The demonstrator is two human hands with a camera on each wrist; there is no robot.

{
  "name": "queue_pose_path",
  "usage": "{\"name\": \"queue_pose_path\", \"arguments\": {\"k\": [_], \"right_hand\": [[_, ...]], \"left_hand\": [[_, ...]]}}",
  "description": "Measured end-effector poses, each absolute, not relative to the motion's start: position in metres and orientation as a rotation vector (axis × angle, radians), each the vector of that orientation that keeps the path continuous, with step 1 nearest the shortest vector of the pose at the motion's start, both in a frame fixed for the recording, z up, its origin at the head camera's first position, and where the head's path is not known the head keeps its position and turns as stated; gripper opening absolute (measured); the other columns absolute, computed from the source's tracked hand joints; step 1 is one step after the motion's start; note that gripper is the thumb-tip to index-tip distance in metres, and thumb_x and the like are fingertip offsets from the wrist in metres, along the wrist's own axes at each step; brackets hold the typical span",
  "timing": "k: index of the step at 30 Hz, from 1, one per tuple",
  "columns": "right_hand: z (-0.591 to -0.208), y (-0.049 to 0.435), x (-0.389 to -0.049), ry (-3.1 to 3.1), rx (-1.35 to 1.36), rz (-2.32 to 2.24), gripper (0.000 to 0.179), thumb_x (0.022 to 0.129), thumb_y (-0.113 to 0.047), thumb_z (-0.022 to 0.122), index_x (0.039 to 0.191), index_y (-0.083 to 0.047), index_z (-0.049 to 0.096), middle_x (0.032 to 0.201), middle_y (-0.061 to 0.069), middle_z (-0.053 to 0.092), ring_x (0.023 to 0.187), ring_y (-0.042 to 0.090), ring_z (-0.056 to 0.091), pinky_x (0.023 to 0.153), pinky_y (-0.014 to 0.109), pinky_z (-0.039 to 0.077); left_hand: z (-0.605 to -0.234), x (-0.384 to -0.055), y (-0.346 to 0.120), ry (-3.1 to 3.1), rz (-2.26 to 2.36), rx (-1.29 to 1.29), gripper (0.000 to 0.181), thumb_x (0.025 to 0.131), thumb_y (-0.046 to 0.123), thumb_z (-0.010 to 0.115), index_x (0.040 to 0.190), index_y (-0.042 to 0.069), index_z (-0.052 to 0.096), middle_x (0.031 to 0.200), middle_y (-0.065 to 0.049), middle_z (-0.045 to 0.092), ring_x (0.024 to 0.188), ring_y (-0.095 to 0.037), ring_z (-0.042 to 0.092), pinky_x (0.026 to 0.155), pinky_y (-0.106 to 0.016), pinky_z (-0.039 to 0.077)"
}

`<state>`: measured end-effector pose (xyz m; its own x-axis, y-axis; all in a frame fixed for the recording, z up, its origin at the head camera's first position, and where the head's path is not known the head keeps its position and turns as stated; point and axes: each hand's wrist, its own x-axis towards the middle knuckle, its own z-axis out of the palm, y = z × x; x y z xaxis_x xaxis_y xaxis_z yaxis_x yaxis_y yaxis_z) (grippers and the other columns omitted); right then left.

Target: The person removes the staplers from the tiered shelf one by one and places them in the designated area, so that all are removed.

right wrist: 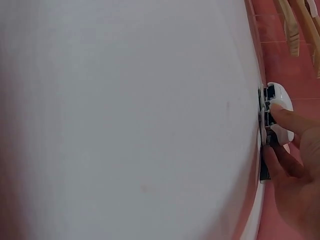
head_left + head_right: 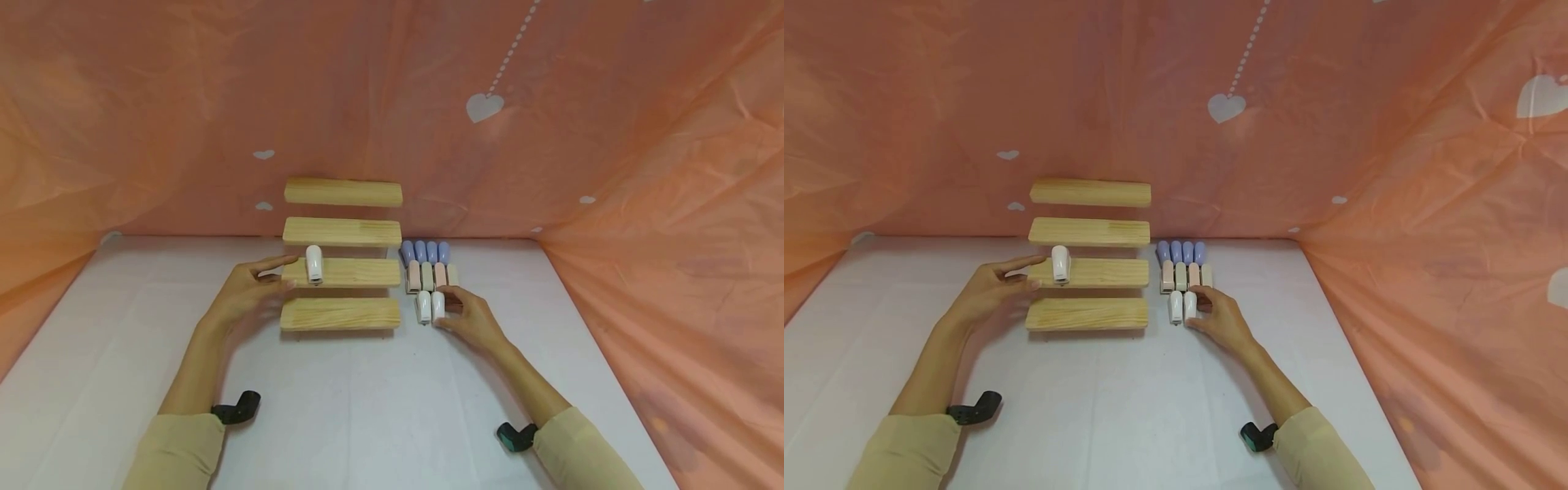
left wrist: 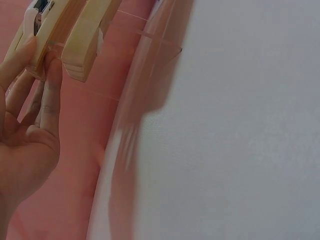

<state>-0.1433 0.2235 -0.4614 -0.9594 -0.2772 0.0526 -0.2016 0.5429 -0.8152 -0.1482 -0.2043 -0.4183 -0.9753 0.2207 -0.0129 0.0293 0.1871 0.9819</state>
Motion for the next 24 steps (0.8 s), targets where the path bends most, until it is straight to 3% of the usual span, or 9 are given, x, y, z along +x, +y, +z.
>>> {"name": "queue_pose_path", "arguments": {"k": [8, 17, 21, 24], "right_hand": [[-0.45, 0.226, -0.145, 2.765, -0.415, -1.385, 0.059, 0.078, -0.005, 0.084, 0.132, -0.001, 0.059, 0.122, 0.014, 0.065, 0.114, 0.027, 0.063, 0.098, 0.034, 0.051], [-0.402, 0.201, -0.136, 2.746, -0.734, -1.635, 0.048, 0.078, 0.011, 0.078, 0.123, 0.016, 0.059, 0.118, 0.032, 0.063, 0.108, 0.048, 0.061, 0.095, 0.052, 0.05], [-0.396, 0.187, -0.137, 2.737, -0.823, -1.683, 0.048, 0.078, 0.011, 0.078, 0.122, 0.015, 0.06, 0.117, 0.031, 0.064, 0.108, 0.047, 0.061, 0.093, 0.052, 0.051], [-0.393, 0.178, -0.138, 2.719, -0.874, -1.704, 0.049, 0.078, 0.012, 0.078, 0.122, 0.015, 0.06, 0.118, 0.03, 0.064, 0.108, 0.045, 0.061, 0.093, 0.052, 0.051]], "left_hand": [[-0.418, -0.149, -0.204, 2.299, 1.891, 0.222, 0.058, 0.089, 0.019, 0.077, 0.14, 0.004, 0.056, 0.146, -0.016, 0.048, 0.1, -0.008, 0.066, 0.085, -0.034, 0.057], [-0.415, -0.148, -0.205, 2.349, 1.84, 0.207, 0.06, 0.088, 0.019, 0.078, 0.142, 0.005, 0.055, 0.145, -0.017, 0.05, 0.096, -0.003, 0.066, 0.081, -0.027, 0.056], [-0.417, -0.149, -0.205, 2.333, 1.865, 0.215, 0.06, 0.088, 0.019, 0.078, 0.141, 0.003, 0.055, 0.14, -0.02, 0.054, 0.096, -0.006, 0.068, 0.083, -0.031, 0.057], [-0.418, -0.149, -0.204, 2.306, 1.89, 0.223, 0.06, 0.088, 0.018, 0.078, 0.141, 0.002, 0.055, 0.13, -0.014, 0.062, 0.096, -0.01, 0.069, 0.082, -0.034, 0.058]]}}
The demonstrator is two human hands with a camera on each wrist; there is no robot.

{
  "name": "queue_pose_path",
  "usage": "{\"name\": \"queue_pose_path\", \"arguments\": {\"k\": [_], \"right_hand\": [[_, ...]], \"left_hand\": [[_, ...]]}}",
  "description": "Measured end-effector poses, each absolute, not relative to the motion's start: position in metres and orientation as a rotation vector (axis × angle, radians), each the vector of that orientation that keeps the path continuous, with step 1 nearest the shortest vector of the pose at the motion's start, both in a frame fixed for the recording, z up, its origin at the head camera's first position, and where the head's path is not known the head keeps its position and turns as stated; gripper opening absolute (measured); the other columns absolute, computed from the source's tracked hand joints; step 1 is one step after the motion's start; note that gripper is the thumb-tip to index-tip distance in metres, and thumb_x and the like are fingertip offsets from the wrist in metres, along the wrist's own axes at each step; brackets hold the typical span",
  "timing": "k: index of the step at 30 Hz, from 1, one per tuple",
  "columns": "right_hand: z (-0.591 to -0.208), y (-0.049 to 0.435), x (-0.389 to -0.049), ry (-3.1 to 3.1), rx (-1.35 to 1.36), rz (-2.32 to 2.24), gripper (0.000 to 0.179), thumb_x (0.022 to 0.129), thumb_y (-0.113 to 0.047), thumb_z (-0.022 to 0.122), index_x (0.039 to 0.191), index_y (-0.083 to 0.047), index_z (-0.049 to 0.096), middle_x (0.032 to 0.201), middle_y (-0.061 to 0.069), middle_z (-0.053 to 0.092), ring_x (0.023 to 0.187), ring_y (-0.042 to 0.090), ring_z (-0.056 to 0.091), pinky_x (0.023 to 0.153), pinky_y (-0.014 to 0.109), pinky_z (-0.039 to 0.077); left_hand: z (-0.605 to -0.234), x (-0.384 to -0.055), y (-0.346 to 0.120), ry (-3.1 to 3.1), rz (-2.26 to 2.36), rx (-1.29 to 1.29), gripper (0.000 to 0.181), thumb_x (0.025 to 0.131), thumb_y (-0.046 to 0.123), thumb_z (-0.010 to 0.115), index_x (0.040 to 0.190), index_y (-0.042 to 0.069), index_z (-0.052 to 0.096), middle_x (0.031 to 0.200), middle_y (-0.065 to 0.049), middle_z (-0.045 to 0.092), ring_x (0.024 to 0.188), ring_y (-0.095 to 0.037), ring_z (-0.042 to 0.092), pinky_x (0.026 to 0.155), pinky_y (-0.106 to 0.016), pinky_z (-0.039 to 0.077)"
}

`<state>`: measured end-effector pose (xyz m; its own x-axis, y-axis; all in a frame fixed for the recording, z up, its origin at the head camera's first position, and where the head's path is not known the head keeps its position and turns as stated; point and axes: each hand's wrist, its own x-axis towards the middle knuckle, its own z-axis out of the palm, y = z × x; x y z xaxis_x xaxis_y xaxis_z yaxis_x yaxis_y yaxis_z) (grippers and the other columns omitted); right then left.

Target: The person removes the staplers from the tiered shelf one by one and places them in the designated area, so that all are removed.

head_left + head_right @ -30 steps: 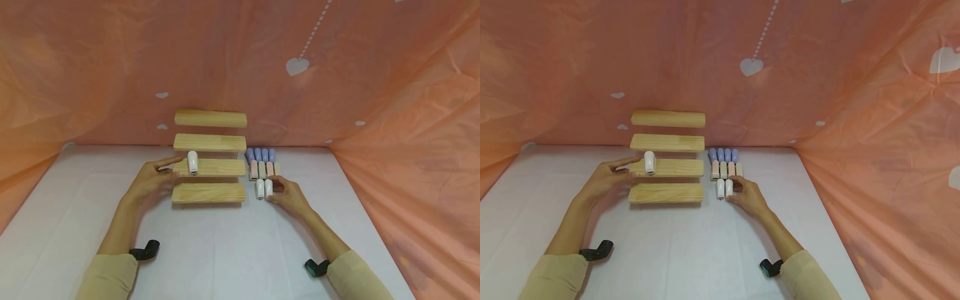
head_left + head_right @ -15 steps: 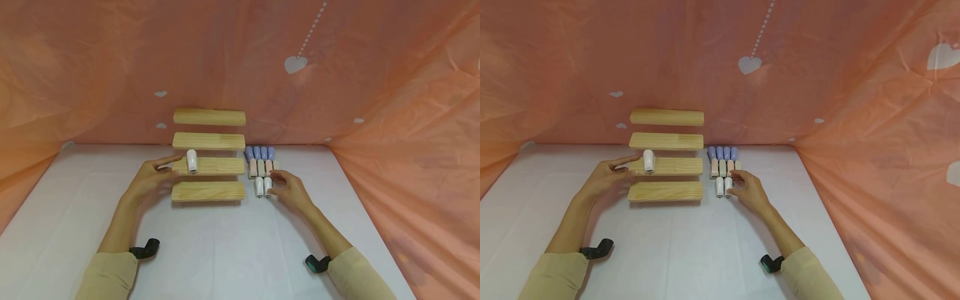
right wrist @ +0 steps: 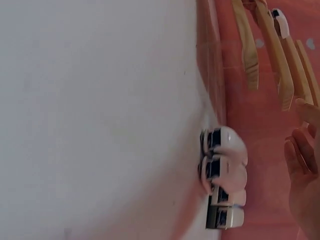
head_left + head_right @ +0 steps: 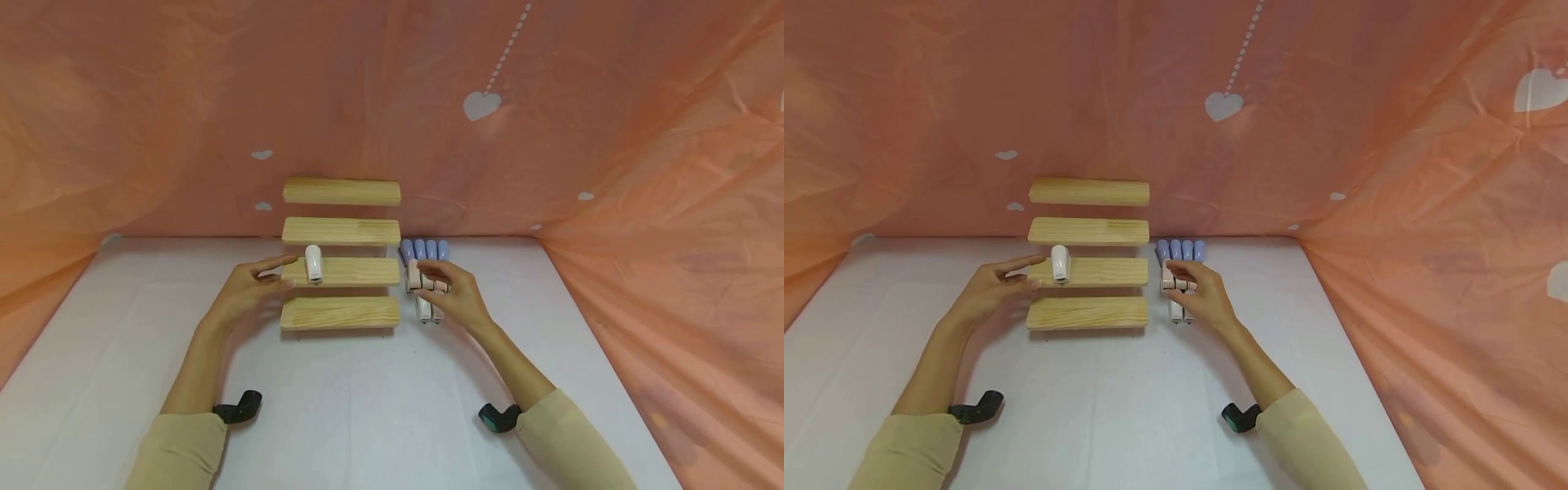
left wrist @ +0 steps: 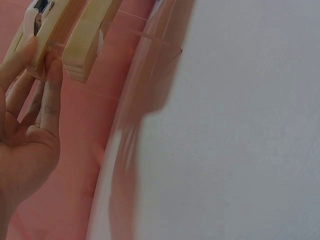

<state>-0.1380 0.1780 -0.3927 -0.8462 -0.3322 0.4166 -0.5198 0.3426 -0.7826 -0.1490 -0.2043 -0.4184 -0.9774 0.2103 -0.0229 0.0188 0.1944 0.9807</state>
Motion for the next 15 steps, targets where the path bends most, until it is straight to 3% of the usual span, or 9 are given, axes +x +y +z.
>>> {"name": "queue_pose_path", "arguments": {"k": [6, 15], "right_hand": [[-0.387, 0.162, -0.142, -2.369, 0.862, 1.549, 0.048, 0.078, 0.014, 0.077, 0.123, 0.016, 0.059, 0.118, 0.03, 0.064, 0.108, 0.044, 0.061, 0.094, 0.048, 0.052], [-0.378, 0.139, -0.147, -2.316, 0.949, 1.634, 0.05, 0.077, 0.015, 0.077, 0.123, 0.018, 0.058, 0.118, 0.032, 0.063, 0.108, 0.046, 0.061, 0.095, 0.048, 0.051]], "left_hand": [[-0.419, -0.149, -0.204, 2.296, 1.9, 0.227, 0.058, 0.089, 0.019, 0.077, 0.141, 0.003, 0.055, 0.117, 0.002, 0.067, 0.093, -0.01, 0.069, 0.082, -0.036, 0.058], [-0.418, -0.149, -0.204, 2.299, 1.878, 0.196, 0.06, 0.088, 0.022, 0.078, 0.141, 0.006, 0.056, 0.105, 0.003, 0.072, 0.099, -0.022, 0.069, 0.084, -0.039, 0.057]]}}
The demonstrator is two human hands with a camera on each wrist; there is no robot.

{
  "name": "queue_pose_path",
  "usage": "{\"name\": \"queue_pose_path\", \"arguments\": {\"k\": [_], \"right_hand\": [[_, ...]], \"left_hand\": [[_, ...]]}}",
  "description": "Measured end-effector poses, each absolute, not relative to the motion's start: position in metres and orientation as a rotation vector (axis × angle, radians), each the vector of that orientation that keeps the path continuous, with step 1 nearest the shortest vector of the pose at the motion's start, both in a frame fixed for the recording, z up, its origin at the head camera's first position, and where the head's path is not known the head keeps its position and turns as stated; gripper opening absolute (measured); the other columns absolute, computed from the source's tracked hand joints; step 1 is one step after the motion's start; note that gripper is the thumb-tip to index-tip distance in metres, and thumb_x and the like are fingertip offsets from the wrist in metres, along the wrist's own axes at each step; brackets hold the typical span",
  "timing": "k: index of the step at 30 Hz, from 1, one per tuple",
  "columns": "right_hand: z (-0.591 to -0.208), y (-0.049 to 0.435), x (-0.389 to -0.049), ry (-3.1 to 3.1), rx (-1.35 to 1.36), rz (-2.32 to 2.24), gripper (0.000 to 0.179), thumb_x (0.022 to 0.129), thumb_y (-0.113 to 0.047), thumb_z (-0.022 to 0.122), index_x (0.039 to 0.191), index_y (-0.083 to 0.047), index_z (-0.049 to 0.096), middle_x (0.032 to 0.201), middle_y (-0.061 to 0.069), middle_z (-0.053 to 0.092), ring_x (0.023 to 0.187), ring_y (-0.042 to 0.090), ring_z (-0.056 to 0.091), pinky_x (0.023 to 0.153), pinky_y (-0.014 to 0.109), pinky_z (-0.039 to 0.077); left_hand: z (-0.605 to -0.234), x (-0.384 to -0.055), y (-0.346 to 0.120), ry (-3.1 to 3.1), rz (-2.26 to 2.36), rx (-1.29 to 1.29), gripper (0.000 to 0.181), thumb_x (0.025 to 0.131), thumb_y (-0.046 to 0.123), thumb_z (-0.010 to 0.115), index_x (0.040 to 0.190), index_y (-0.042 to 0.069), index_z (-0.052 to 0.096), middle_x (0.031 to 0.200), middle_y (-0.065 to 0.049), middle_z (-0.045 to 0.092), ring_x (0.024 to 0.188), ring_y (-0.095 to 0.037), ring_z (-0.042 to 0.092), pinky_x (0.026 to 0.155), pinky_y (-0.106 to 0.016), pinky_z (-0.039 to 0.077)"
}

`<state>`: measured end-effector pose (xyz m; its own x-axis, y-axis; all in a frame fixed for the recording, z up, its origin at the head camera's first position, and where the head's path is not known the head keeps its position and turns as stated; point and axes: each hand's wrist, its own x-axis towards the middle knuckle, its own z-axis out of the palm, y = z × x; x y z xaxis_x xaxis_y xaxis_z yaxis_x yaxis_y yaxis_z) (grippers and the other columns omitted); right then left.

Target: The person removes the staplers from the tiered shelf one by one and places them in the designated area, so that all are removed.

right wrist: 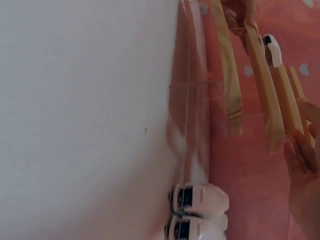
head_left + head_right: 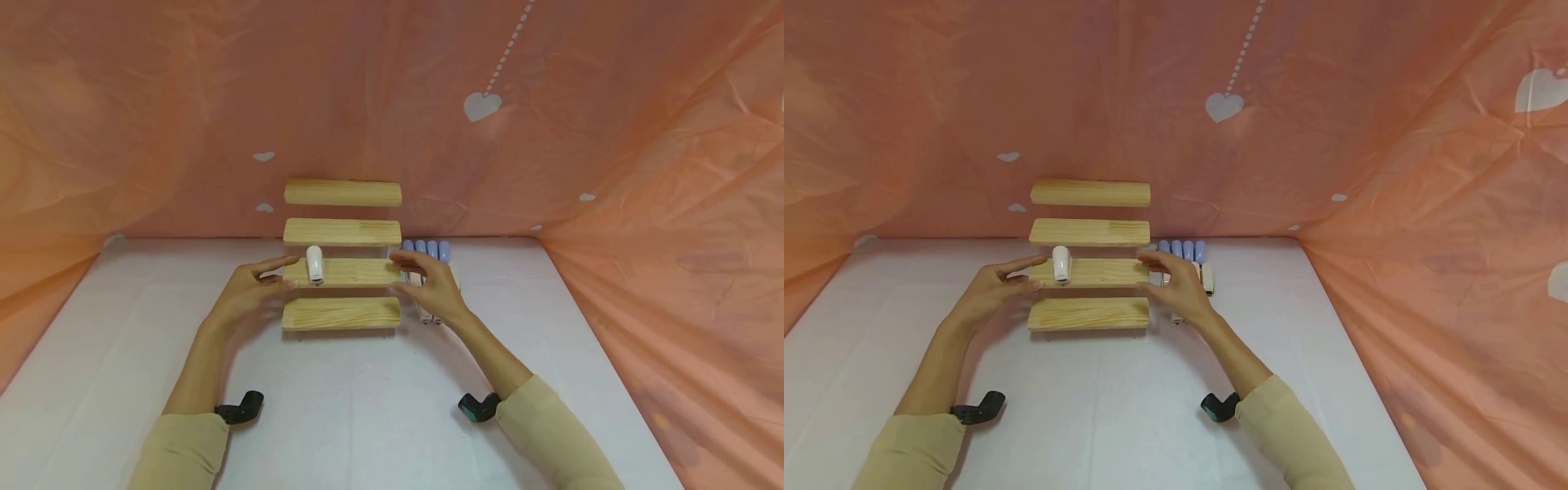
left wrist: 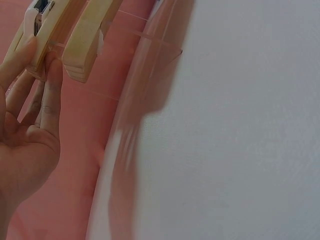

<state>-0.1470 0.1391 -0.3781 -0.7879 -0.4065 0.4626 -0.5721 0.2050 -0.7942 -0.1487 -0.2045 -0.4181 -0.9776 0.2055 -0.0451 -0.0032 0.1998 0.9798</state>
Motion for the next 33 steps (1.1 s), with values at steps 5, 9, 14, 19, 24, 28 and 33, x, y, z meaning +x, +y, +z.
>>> {"name": "queue_pose_path", "arguments": {"k": [5, 9, 14, 19, 24, 28, 33], "right_hand": [[-0.379, 0.124, -0.154, -2.342, 1.006, 1.659, 0.051, 0.079, 0.01, 0.078, 0.125, 0.015, 0.058, 0.119, 0.032, 0.063, 0.109, 0.046, 0.062, 0.096, 0.051, 0.05], [-0.389, 0.112, -0.166, -2.415, 1.01, 1.646, 0.054, 0.08, 0.004, 0.08, 0.129, 0.011, 0.058, 0.122, 0.027, 0.064, 0.112, 0.041, 0.062, 0.098, 0.047, 0.05], [-0.394, 0.098, -0.177, -2.502, 1.007, 1.583, 0.057, 0.08, -0.009, 0.084, 0.131, 0.001, 0.061, 0.126, 0.017, 0.066, 0.114, 0.028, 0.063, 0.1, 0.034, 0.049], [-0.39, 0.084, -0.181, -2.546, 1.044, 1.556, 0.057, 0.082, -0.014, 0.083, 0.134, -0.003, 0.06, 0.127, 0.014, 0.065, 0.115, 0.022, 0.063, 0.099, 0.025, 0.048], [-0.388, 0.07, -0.183, -2.613, 1.098, 1.518, 0.059, 0.084, -0.015, 0.081, 0.137, -0.004, 0.057, 0.131, 0.013, 0.063, 0.118, 0.02, 0.06, 0.1, 0.023, 0.046], [-0.386, 0.061, -0.185, -2.667, 1.118, 1.457, 0.063, 0.084, -0.019, 0.082, 0.141, -0.01, 0.055, 0.132, 0.008, 0.063, 0.119, 0.018, 0.059, 0.101, 0.021, 0.045], [-0.383, 0.05, -0.185, -2.68, 1.129, 1.412, 0.065, 0.084, -0.019, 0.082, 0.142, -0.01, 0.053, 0.129, 0.006, 0.064, 0.118, 0.017, 0.06, 0.099, 0.021, 0.046]], "left_hand": [[-0.418, -0.149, -0.204, 2.295, 1.887, 0.201, 0.06, 0.088, 0.022, 0.078, 0.141, 0.005, 0.056, 0.103, 0.001, 0.073, 0.096, -0.018, 0.07, 0.084, -0.041, 0.057], [-0.42, -0.148, -0.203, 2.296, 1.889, 0.205, 0.059, 0.088, 0.02, 0.078, 0.14, 0.004, 0.056, 0.105, 0.0, 0.072, 0.093, -0.015, 0.07, 0.082, -0.037, 0.057], [-0.42, -0.148, -0.204, 2.295, 1.887, 0.2, 0.059, 0.088, 0.021, 0.078, 0.141, 0.005, 0.056, 0.101, -0.004, 0.074, 0.094, -0.017, 0.07, 0.082, -0.036, 0.057], [-0.419, -0.149, -0.205, 2.276, 1.915, 0.214, 0.059, 0.088, 0.019, 0.078, 0.141, 0.004, 0.056, 0.108, -0.001, 0.072, 0.096, -0.016, 0.07, 0.083, -0.038, 0.058], [-0.42, -0.15, -0.206, 2.284, 1.911, 0.223, 0.059, 0.088, 0.018, 0.078, 0.141, 0.003, 0.055, 0.11, 0.0, 0.071, 0.093, -0.012, 0.07, 0.081, -0.036, 0.058], [-0.42, -0.15, -0.206, 2.297, 1.893, 0.238, 0.058, 0.089, 0.019, 0.076, 0.141, 0.003, 0.055, 0.106, -0.002, 0.072, 0.092, -0.011, 0.07, 0.079, -0.034, 0.058], [-0.419, -0.151, -0.206, 2.304, 1.879, 0.236, 0.058, 0.09, 0.021, 0.076, 0.141, 0.005, 0.055, 0.105, -0.004, 0.073, 0.092, -0.012, 0.07, 0.078, -0.031, 0.058]]}}
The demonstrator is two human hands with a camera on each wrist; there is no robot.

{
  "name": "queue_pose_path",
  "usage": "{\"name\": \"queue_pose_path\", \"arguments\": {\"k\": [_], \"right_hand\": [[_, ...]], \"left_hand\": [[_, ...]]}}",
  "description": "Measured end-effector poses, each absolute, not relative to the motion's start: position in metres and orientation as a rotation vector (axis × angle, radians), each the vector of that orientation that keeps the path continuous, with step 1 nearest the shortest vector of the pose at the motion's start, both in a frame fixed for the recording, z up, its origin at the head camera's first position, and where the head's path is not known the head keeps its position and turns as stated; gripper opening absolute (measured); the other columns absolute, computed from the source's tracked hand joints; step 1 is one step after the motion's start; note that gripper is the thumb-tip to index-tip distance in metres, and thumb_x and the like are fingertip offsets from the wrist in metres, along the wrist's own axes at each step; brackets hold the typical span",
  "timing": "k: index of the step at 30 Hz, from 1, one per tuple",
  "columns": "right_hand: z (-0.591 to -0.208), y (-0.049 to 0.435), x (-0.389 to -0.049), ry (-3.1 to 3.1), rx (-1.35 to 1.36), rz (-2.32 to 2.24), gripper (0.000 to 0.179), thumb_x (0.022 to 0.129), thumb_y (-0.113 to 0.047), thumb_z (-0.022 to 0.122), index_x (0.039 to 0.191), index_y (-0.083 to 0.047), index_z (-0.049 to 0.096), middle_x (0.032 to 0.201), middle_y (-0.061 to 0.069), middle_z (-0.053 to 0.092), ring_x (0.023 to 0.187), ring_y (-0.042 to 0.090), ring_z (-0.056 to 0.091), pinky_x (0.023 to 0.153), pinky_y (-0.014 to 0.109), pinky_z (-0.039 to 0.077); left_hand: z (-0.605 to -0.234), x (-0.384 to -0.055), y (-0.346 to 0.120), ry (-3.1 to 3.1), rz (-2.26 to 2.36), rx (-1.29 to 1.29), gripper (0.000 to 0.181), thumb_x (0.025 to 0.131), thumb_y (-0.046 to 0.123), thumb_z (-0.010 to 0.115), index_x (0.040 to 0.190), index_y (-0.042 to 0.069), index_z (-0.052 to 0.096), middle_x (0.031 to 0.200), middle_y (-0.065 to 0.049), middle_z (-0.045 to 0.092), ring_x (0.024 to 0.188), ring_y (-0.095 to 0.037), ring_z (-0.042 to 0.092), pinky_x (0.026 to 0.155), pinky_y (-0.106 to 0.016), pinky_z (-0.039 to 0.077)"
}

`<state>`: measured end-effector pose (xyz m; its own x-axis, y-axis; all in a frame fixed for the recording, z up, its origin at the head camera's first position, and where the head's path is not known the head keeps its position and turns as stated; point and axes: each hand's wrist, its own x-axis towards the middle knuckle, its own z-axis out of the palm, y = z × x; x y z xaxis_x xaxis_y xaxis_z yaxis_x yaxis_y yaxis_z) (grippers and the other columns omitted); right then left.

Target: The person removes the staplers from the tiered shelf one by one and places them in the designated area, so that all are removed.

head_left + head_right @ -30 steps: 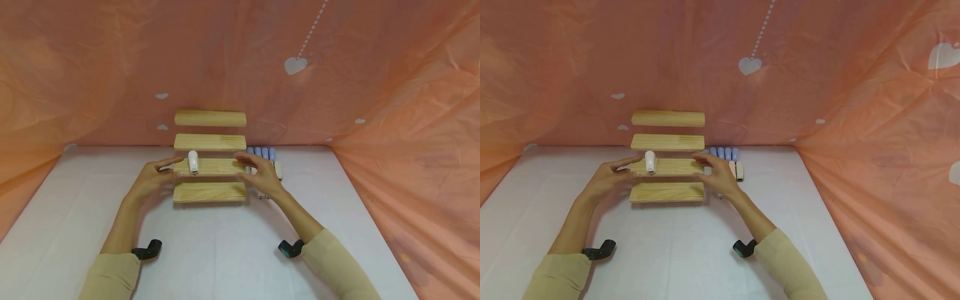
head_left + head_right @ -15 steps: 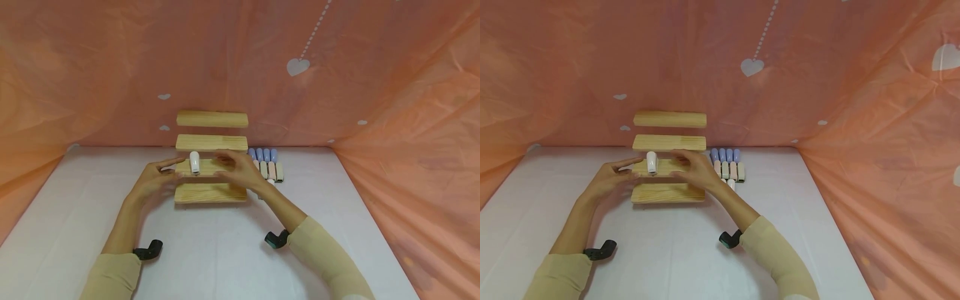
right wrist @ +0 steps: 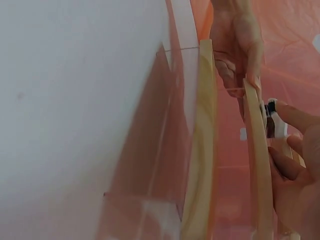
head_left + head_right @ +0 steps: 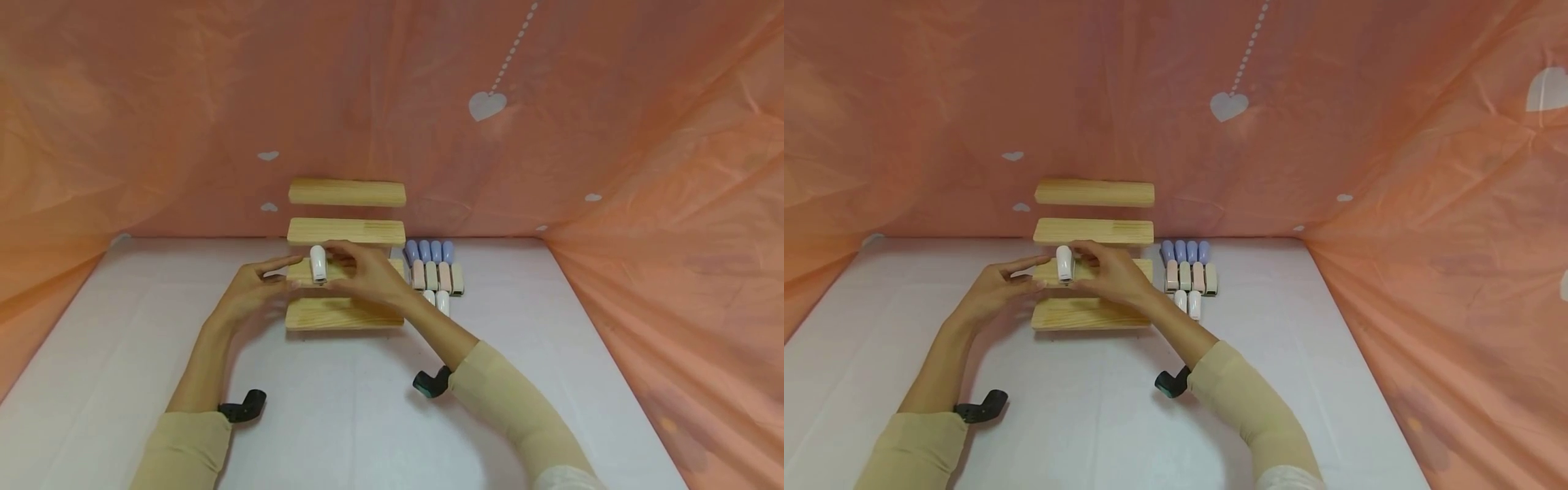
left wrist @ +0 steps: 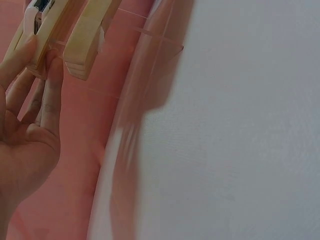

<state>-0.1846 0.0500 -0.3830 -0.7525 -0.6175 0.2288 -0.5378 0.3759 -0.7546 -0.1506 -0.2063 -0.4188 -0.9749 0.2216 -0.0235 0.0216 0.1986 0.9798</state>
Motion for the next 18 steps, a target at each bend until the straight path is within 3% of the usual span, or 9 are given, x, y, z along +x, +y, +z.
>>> {"name": "queue_pose_path", "arguments": {"k": [4, 10, 18], "right_hand": [[-0.38, 0.041, -0.183, 2.576, -1.068, -1.261, 0.068, 0.084, -0.022, 0.082, 0.143, -0.011, 0.052, 0.13, 0.005, 0.063, 0.117, 0.016, 0.06, 0.099, 0.023, 0.047], [-0.382, 0.028, -0.182, 2.65, -1.043, -1.238, 0.068, 0.082, -0.021, 0.084, 0.141, -0.013, 0.053, 0.123, 0.005, 0.066, 0.111, 0.016, 0.062, 0.094, 0.024, 0.049], [-0.386, 0.028, -0.18, 2.64, -0.988, -1.334, 0.061, 0.082, -0.015, 0.084, 0.137, -0.009, 0.057, 0.124, 0.006, 0.066, 0.109, 0.015, 0.062, 0.093, 0.02, 0.048]], "left_hand": [[-0.416, -0.151, -0.206, 2.336, 1.837, 0.212, 0.06, 0.088, 0.025, 0.078, 0.141, 0.008, 0.056, 0.104, -0.012, 0.074, 0.092, -0.014, 0.071, 0.08, -0.031, 0.057], [-0.415, -0.152, -0.207, 2.373, 1.792, 0.217, 0.06, 0.088, 0.029, 0.078, 0.141, 0.013, 0.057, 0.131, -0.016, 0.062, 0.1, -0.01, 0.068, 0.084, -0.028, 0.055], [-0.417, -0.152, -0.206, 2.382, 1.795, 0.228, 0.058, 0.089, 0.029, 0.077, 0.14, 0.012, 0.058, 0.124, -0.018, 0.066, 0.096, -0.011, 0.069, 0.082, -0.029, 0.056]]}}
